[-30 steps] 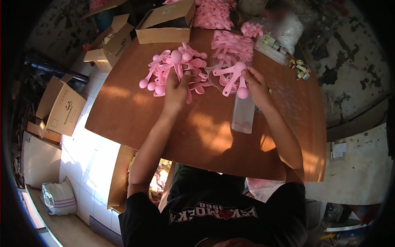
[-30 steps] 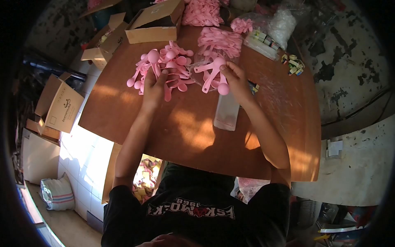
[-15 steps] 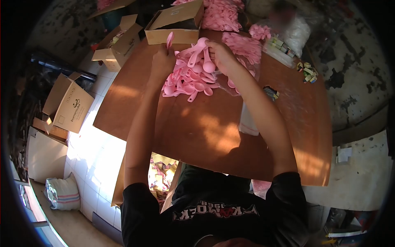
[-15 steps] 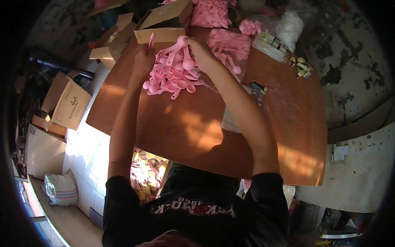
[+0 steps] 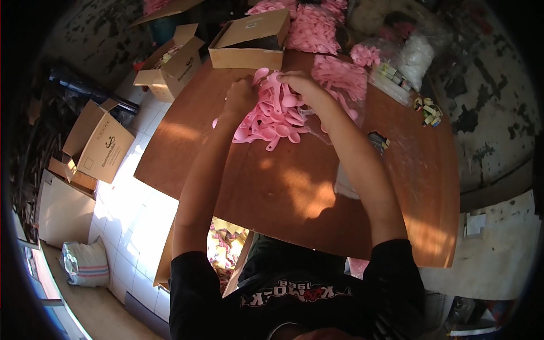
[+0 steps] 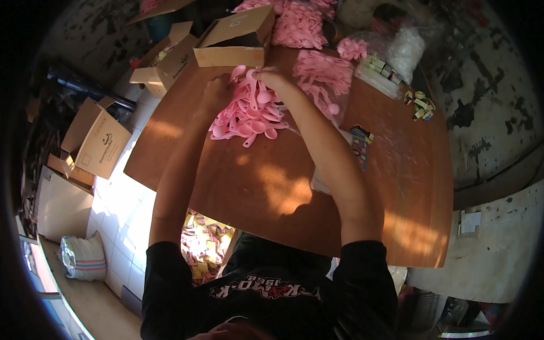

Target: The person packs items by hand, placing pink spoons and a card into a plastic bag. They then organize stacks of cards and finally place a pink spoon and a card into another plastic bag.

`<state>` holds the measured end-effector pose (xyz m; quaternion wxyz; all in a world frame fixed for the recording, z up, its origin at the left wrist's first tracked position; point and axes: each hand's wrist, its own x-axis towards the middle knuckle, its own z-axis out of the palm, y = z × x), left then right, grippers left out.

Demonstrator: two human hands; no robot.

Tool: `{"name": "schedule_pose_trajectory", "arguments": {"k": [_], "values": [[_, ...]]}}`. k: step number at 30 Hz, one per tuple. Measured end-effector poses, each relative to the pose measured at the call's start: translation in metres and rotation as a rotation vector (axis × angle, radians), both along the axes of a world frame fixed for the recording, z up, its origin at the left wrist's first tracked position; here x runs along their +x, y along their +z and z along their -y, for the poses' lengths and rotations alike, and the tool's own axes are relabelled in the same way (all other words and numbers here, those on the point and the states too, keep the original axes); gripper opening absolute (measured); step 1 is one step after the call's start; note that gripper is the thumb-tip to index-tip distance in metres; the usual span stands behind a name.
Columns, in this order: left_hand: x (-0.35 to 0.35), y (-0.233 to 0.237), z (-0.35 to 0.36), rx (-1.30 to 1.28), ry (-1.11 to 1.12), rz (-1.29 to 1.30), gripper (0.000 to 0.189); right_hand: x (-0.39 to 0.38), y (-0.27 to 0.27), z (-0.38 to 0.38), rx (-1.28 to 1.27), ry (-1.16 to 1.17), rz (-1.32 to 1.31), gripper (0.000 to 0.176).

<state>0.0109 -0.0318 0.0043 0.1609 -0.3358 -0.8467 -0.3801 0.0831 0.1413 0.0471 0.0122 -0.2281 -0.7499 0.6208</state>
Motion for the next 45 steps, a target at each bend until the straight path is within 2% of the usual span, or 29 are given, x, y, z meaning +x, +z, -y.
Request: {"name": "schedule_pose_trajectory", "arguments": {"k": [3, 6, 8, 11, 12, 14, 16, 18, 19, 21, 22, 24, 25, 26, 27, 28, 31, 33, 34, 36, 37, 39, 42, 45], "values": [[0.004, 0.001, -0.003, -0.025, 0.016, -0.015, 0.021, -0.002, -0.008, -0.008, -0.082, 0.029, -0.022, 0.031], [0.006, 0.001, -0.004, -0.035, 0.019, -0.044, 0.023, -0.006, -0.015, -0.014, 0.035, 0.081, -0.127, 0.039], [0.009, 0.001, -0.004, -0.039, 0.007, -0.067, 0.025, 0.007, 0.006, -0.003, 0.261, 0.060, -0.057, 0.036], [0.017, 0.002, -0.003, -0.071, 0.022, -0.015, 0.032, 0.027, 0.031, -0.003, 0.385, 0.118, -0.086, 0.032], [0.020, 0.003, -0.001, -0.035, 0.006, -0.070, 0.033, 0.039, 0.041, -0.005, 0.384, 0.116, -0.079, 0.032], [0.030, 0.007, 0.010, 0.005, -0.010, -0.117, 0.035, 0.068, 0.056, -0.013, 0.636, 0.225, -0.335, 0.032], [0.053, 0.020, 0.031, 0.033, -0.177, -0.203, 0.038, 0.101, 0.058, -0.030, 0.615, 0.515, -0.114, 0.029], [0.086, 0.029, 0.048, 0.051, -0.252, -0.145, 0.038, 0.145, 0.060, -0.022, 0.791, 0.670, -0.017, 0.029], [0.105, 0.033, 0.055, 0.064, -0.326, -0.089, 0.039, 0.152, 0.044, -0.025, 0.789, 0.668, -0.010, 0.029], [0.149, 0.042, 0.064, 0.033, -0.366, 0.009, 0.039, 0.158, -0.010, -0.034, 1.253, 0.420, 0.055, 0.035], [0.167, 0.042, 0.065, 0.003, -0.395, 0.100, 0.040, 0.159, -0.021, -0.034, 1.249, 0.415, 0.062, 0.035], [0.187, 0.032, 0.064, -0.016, -0.446, 0.057, 0.041, 0.150, -0.033, -0.033, 1.384, 0.114, 0.043, 0.044], [0.195, 0.027, 0.063, -0.033, -0.486, 0.014, 0.041, 0.146, -0.027, -0.029, 1.385, 0.105, 0.044, 0.044], [0.203, 0.024, 0.062, -0.035, -0.492, 0.012, 0.041, 0.141, -0.020, -0.025, 1.342, 0.162, 0.178, 0.045], [0.211, 0.022, 0.062, -0.041, -0.502, 0.070, 0.041, 0.137, -0.016, -0.023, 1.296, 0.219, 0.309, 0.047], [0.217, 0.020, 0.061, -0.047, -0.510, 0.130, 0.041, 0.135, -0.017, -0.024, 1.294, 0.215, 0.310, 0.047], [0.224, 0.008, 0.056, 0.014, -0.539, 0.133, 0.039, 0.123, -0.036, -0.033, 1.222, 0.127, 0.384, 0.048], [0.227, 0.011, 0.057, 0.043, -0.560, 0.149, 0.038, 0.116, -0.049, -0.040, 1.263, -0.027, 0.378, 0.040], [0.229, 0.013, 0.059, 0.030, -0.559, 0.148, 0.038, 0.116, -0.049, -0.044, 1.262, -0.027, 0.376, 0.040], [0.232, 0.011, 0.061, 0.016, -0.559, 0.148, 0.037, 0.116, -0.050, -0.050, 1.252, 0.130, 0.436, 0.037], [0.232, 0.005, 0.059, 0.035, -0.567, 0.163, 0.037, 0.117, -0.054, -0.052, 1.254, 0.125, 0.436, 0.037], [0.233, 0.003, 0.054, 0.058, -0.584, 0.180, 0.037, 0.125, -0.065, -0.050, 1.349, 0.073, 0.185, 0.027], [0.236, 0.004, 0.049, 0.075, -0.632, 0.147, 0.038, 0.125, -0.072, -0.045, 1.403, 0.023, 0.092, 0.017], [0.243, 0.008, 0.044, 0.042, -0.633, 0.216, 0.039, 0.127, -0.069, -0.043, 1.361, 0.031, 0.072, 0.016]]}}
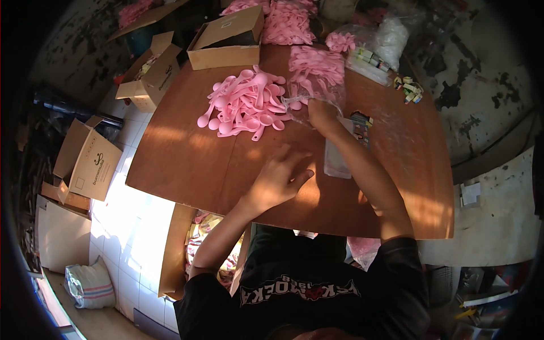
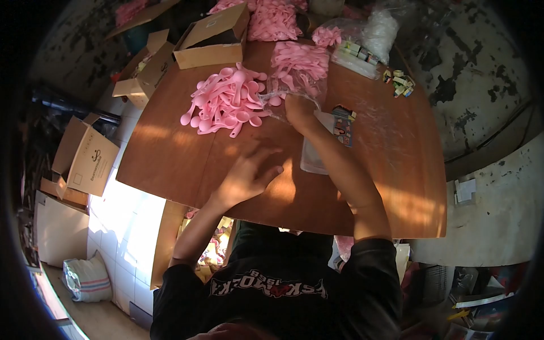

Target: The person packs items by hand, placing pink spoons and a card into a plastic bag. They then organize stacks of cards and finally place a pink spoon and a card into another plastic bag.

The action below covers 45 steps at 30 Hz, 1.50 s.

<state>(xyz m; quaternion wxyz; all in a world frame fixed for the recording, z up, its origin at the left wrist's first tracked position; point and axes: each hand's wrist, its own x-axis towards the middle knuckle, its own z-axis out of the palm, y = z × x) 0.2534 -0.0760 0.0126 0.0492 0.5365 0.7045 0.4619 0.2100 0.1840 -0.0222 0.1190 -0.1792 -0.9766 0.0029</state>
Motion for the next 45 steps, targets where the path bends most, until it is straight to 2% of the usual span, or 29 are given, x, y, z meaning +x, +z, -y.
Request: {"name": "schedule_pose_trajectory", "arguments": {"k": [3, 5, 6, 8, 9, 10, 12, 13, 15, 16, 18, 19, 21, 25, 27, 29, 32, 34, 36, 39, 41, 43, 45], "values": [[0.001, 0.003, -0.003, -0.005, -0.019, 0.048, 0.039, 0.005, 0.006, -0.002, 0.021, 0.014, -0.016, 0.015], [-0.001, 0.004, -0.006, -0.016, -0.079, 0.229, 0.041, 0.006, 0.013, -0.008, -0.009, 0.027, -0.035, 0.017], [-0.003, 0.001, -0.009, -0.015, -0.079, 0.229, 0.041, 0.007, 0.020, -0.008, -0.040, 0.040, -0.053, 0.018], [-0.009, -0.012, -0.018, 0.019, -0.107, 0.531, 0.041, 0.014, 0.028, -0.005, -0.014, 0.094, -0.109, 0.017], [-0.010, -0.013, -0.021, 0.020, -0.110, 0.533, 0.041, 0.019, 0.032, -0.002, 0.008, 0.147, -0.163, 0.016], [-0.012, -0.013, -0.025, 0.054, -0.116, 0.702, 0.040, 0.023, 0.036, 0.003, 0.010, 0.143, -0.161, 0.016], [-0.020, -0.017, -0.034, 0.028, -0.105, 0.999, 0.039, 0.028, 0.037, 0.009, -0.097, 0.137, -0.161, 0.021], [-0.021, -0.020, -0.039, 0.029, -0.106, 1.004, 0.039, 0.033, 0.035, 0.010, -0.096, 0.136, -0.156, 0.021], [-0.021, -0.025, -0.049, 0.074, -0.047, 1.347, 0.045, 0.043, 0.034, 0.014, -0.090, 0.234, -0.306, 0.028], [-0.021, -0.026, -0.053, 0.076, -0.045, 1.353, 0.045, 0.050, 0.035, 0.016, -0.091, 0.236, -0.300, 0.028], [-0.022, -0.032, -0.064, 0.151, -0.097, 1.510, 0.056, 0.069, 0.043, 0.020, -0.316, 0.193, -0.376, 0.030], [-0.023, -0.036, -0.070, 0.151, -0.095, 1.514, 0.056, 0.079, 0.055, 0.024, -0.318, 0.194, -0.372, 0.030], [-0.025, -0.041, -0.085, 0.162, -0.115, 1.571, 0.058, 0.098, 0.073, 0.029, -0.547, 0.115, -0.190, 0.032], [-0.021, -0.031, -0.109, 0.164, -0.063, 1.636, 0.052, 0.132, 0.067, 0.039, -0.522, 0.180, -0.234, 0.029], [-0.019, -0.032, -0.117, 0.087, -0.164, 1.651, 0.046, 0.148, 0.061, 0.047, -0.664, 0.256, -0.228, 0.031], [-0.013, -0.032, -0.118, 0.090, -0.149, 1.644, 0.040, 0.161, 0.059, 0.050, -0.758, 0.228, -0.135, 0.036], [-0.013, -0.030, -0.118, 0.202, -0.152, 1.700, 0.034, 0.171, 0.054, 0.050, -0.871, 0.255, -0.209, 0.042], [-0.011, -0.022, -0.113, 0.269, -0.145, 1.751, 0.032, 0.177, 0.054, 0.047, -1.235, 0.062, -0.272, 0.043], [-0.008, -0.015, -0.105, 0.338, -0.086, 1.821, 0.030, 0.180, 0.061, 0.045, -1.281, 0.054, -0.299, 0.047], [-0.011, -0.020, -0.092, 0.384, -0.127, 1.848, 0.029, 0.183, 0.060, 0.035, -1.369, 0.080, -0.373, 0.054], [-0.012, -0.022, -0.078, 0.397, -0.140, 1.860, 0.027, 0.183, 0.063, 0.031, -1.621, 0.119, -0.398, 0.053], [-0.010, -0.017, -0.064, 0.412, -0.155, 1.874, 0.024, 0.181, 0.064, 0.027, -1.677, 0.136, -0.379, 0.055], [-0.009, -0.010, -0.048, 0.459, -0.037, 1.789, 0.025, 0.173, 0.066, 0.029, -1.854, 0.167, -0.400, 0.059]]}}
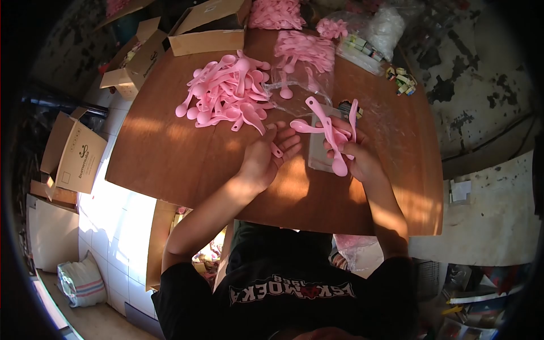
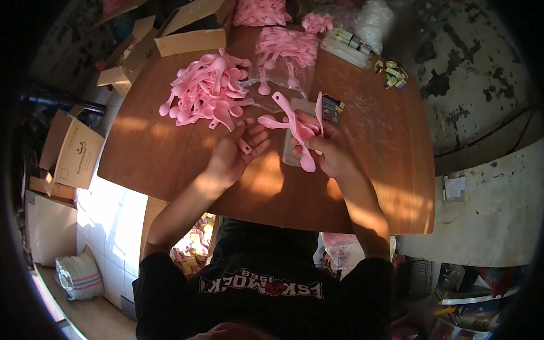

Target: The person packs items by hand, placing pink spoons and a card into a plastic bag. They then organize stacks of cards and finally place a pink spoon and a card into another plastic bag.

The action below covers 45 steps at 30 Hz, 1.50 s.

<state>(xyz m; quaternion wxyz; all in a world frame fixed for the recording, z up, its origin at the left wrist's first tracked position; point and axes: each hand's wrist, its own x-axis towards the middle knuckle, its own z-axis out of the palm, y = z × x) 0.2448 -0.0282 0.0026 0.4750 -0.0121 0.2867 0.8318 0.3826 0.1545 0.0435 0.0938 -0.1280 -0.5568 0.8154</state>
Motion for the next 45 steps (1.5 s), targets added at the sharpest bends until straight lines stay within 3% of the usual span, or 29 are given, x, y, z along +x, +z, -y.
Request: {"name": "schedule_pose_trajectory", "arguments": {"k": [6, 8, 10, 12, 16, 18, 19, 20, 21, 22, 24, 25, 27, 28, 30, 31, 34, 38, 40, 42, 44, 45], "values": [[-0.016, 0.010, 0.032, -0.002, 0.219, -0.300, 0.028, -0.054, -0.001, 0.018, -0.181, 0.183, -0.161, 0.064], [-0.023, 0.016, 0.042, -0.047, 0.235, -0.607, 0.028, -0.072, 0.001, 0.028, -0.168, 0.193, -0.146, 0.064], [-0.037, 0.008, 0.050, -0.052, 0.273, -0.699, 0.029, -0.090, 0.001, 0.036, -0.195, 0.279, -0.157, 0.064], [-0.053, 0.006, 0.055, -0.281, 0.408, -0.877, 0.030, -0.106, 0.004, 0.044, -0.187, 0.312, -0.161, 0.064], [-0.078, 0.014, 0.071, -0.244, 0.522, -0.853, 0.031, -0.137, 0.019, 0.059, -0.086, 0.356, -0.140, 0.062], [-0.094, 0.020, 0.073, -0.203, 0.535, -0.763, 0.028, -0.163, 0.029, 0.058, 0.157, 0.175, -0.190, 0.052], [-0.107, 0.020, 0.077, -0.308, 0.533, -0.819, 0.029, -0.181, 0.029, 0.053, 0.156, 0.174, -0.193, 0.052], [-0.123, 0.021, 0.080, -0.414, 0.529, -0.874, 0.030, -0.202, 0.026, 0.045, 0.514, 0.096, -0.181, 0.048], [-0.145, 0.013, 0.076, -0.553, 0.563, -1.072, 0.032, -0.219, 0.026, 0.040, 0.871, 0.013, -0.162, 0.043], [-0.157, 0.019, 0.070, -0.555, 0.560, -1.074, 0.032, -0.230, 0.029, 0.044, 0.868, 0.011, -0.162, 0.043], [-0.172, 0.027, 0.058, -1.014, 0.665, -1.613, 0.033, -0.252, 0.031, 0.059, 1.296, -0.107, -0.282, 0.036], [-0.177, 0.029, 0.048, -1.013, 0.670, -1.612, 0.033, -0.267, 0.023, 0.057, 1.299, -0.106, -0.284, 0.036], [-0.183, 0.028, 0.026, -1.214, 0.524, -1.750, 0.036, -0.299, -0.010, 0.047, 1.566, -0.247, -0.452, 0.024], [-0.187, 0.024, 0.016, -1.213, 0.528, -1.752, 0.036, -0.309, -0.014, 0.046, 1.567, -0.249, -0.456, 0.024], [-0.191, 0.018, 0.000, -1.414, 0.373, -1.883, 0.039, -0.320, -0.014, 0.042, 1.645, -0.232, -0.218, 0.022], [-0.192, 0.016, -0.004, -1.437, 0.351, -1.911, 0.042, -0.321, -0.010, 0.040, 1.635, -0.193, -0.135, 0.030], [-0.193, 0.012, -0.007, -1.458, 0.300, -1.862, 0.044, -0.321, -0.002, 0.029, 1.481, -0.027, -0.188, 0.037], [-0.186, 0.017, -0.004, -1.488, 0.263, -1.858, 0.044, -0.314, 0.010, 0.012, 1.529, 0.009, -0.202, 0.040], [-0.177, 0.023, 0.005, -1.543, 0.273, -1.971, 0.046, -0.281, 0.050, 0.014, 1.337, 0.016, -0.171, 0.035], [-0.171, 0.021, 0.014, -1.542, 0.310, -2.019, 0.045, -0.233, 0.085, 0.021, 1.176, 0.109, 0.018, 0.029], [-0.158, 0.020, 0.025, -1.534, 0.354, -2.070, 0.045, -0.197, 0.077, 0.001, 1.296, 0.460, 0.013, 0.027], [-0.148, 0.022, 0.032, -1.348, 0.408, -2.082, 0.045, -0.182, 0.071, 0.005, 1.396, 0.576, 0.162, 0.025]]}}
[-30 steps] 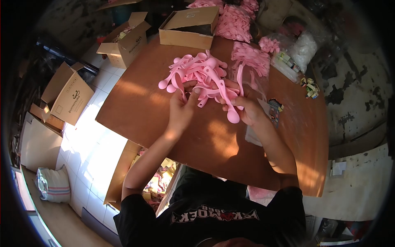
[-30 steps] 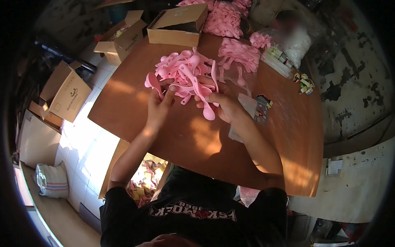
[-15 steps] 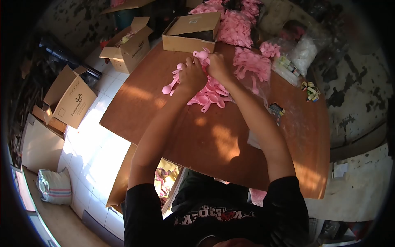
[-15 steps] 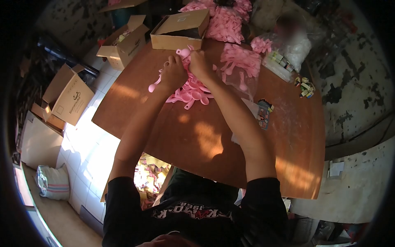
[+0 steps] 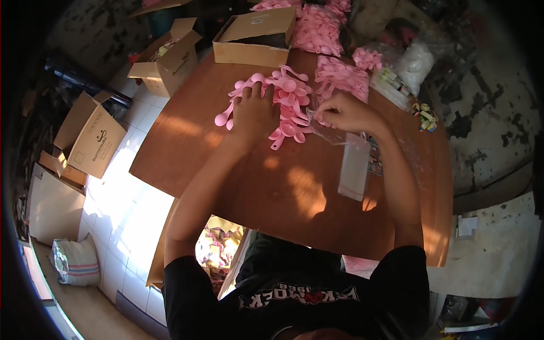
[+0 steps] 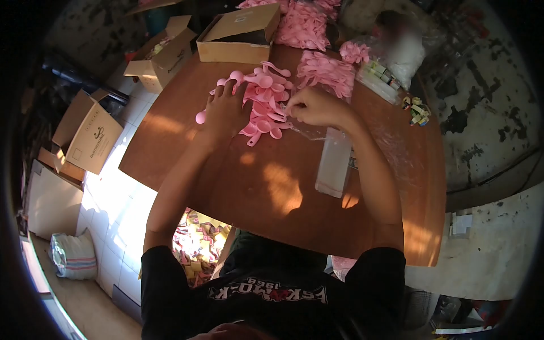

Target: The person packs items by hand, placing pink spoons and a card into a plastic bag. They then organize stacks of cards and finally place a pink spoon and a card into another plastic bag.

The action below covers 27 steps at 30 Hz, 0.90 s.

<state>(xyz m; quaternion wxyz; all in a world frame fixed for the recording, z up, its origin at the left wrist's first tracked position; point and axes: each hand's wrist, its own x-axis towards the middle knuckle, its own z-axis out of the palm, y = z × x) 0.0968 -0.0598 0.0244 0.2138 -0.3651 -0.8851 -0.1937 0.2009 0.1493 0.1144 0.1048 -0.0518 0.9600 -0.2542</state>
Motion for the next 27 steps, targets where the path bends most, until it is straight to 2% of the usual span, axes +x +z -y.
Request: {"name": "schedule_pose_trajectory", "arguments": {"k": [1, 2, 3, 4, 5, 7, 9, 11, 12, 14, 15, 17, 18, 20, 21, 23, 24, 27], "values": [[0.013, 0.003, 0.007, 0.108, -0.117, 0.009, 0.045, 0.015, -0.007, 0.003, 0.136, 0.009, 0.148, 0.024], [0.030, 0.006, 0.014, 0.112, -0.177, 0.026, 0.046, 0.023, -0.038, -0.004, 0.137, -0.007, 0.146, 0.024], [0.049, 0.008, 0.022, 0.114, -0.238, 0.044, 0.048, 0.026, -0.089, -0.018, 0.304, -0.070, -0.101, 0.023], [0.067, 0.012, 0.030, 0.099, -0.318, 0.153, 0.049, 0.029, -0.116, -0.027, 0.471, -0.134, -0.347, 0.022], [0.084, 0.012, 0.036, 0.081, -0.395, 0.261, 0.051, 0.027, -0.111, -0.027, 0.473, -0.150, -0.344, 0.022], [0.113, 0.001, 0.046, -0.016, -0.439, 0.264, 0.053, 0.004, -0.093, -0.020, 0.303, -0.409, -0.004, 0.030], [0.132, -0.011, 0.051, -0.116, -0.471, 0.262, 0.055, -0.020, -0.133, -0.040, 0.362, -0.535, -0.697, 0.039], [0.144, -0.024, 0.052, -0.060, -0.452, 0.300, 0.060, -0.071, -0.149, -0.078, 0.257, -0.643, -0.446, 0.046], [0.147, -0.023, 0.052, -0.176, -0.384, 0.372, 0.059, -0.079, -0.148, -0.079, 0.249, -0.642, -0.450, 0.046], [0.149, -0.026, 0.055, -0.122, -0.394, 0.372, 0.059, -0.093, -0.146, -0.081, 0.442, -0.530, -0.729, 0.043], [0.148, -0.029, 0.055, -0.064, -0.411, 0.375, 0.060, -0.098, -0.143, -0.080, 0.438, -0.528, -0.738, 0.043], [0.148, -0.033, 0.055, -0.049, -0.406, 0.375, 0.061, -0.105, -0.142, -0.076, 0.354, -0.622, -0.552, 0.037], [0.149, -0.032, 0.055, -0.064, -0.400, 0.377, 0.061, -0.106, -0.140, -0.071, 0.353, -0.623, -0.555, 0.037], [0.149, -0.031, 0.055, -0.086, -0.407, 0.381, 0.061, -0.096, -0.137, -0.057, 0.389, -0.716, -0.238, 0.037], [0.149, -0.030, 0.055, -0.073, -0.410, 0.384, 0.061, -0.086, -0.133, -0.052, 0.389, -0.727, -0.232, 0.037], [0.150, -0.033, 0.055, -0.061, -0.426, 0.396, 0.061, -0.064, -0.129, -0.044, 0.631, -0.514, -0.254, 0.032], [0.150, -0.036, 0.056, -0.046, -0.427, 0.392, 0.060, -0.055, -0.138, -0.038, 0.714, -0.544, -0.485, 0.032], [0.151, -0.040, 0.056, -0.025, -0.423, 0.377, 0.061, -0.037, -0.129, -0.045, 0.595, -0.585, -0.450, 0.034]]}}
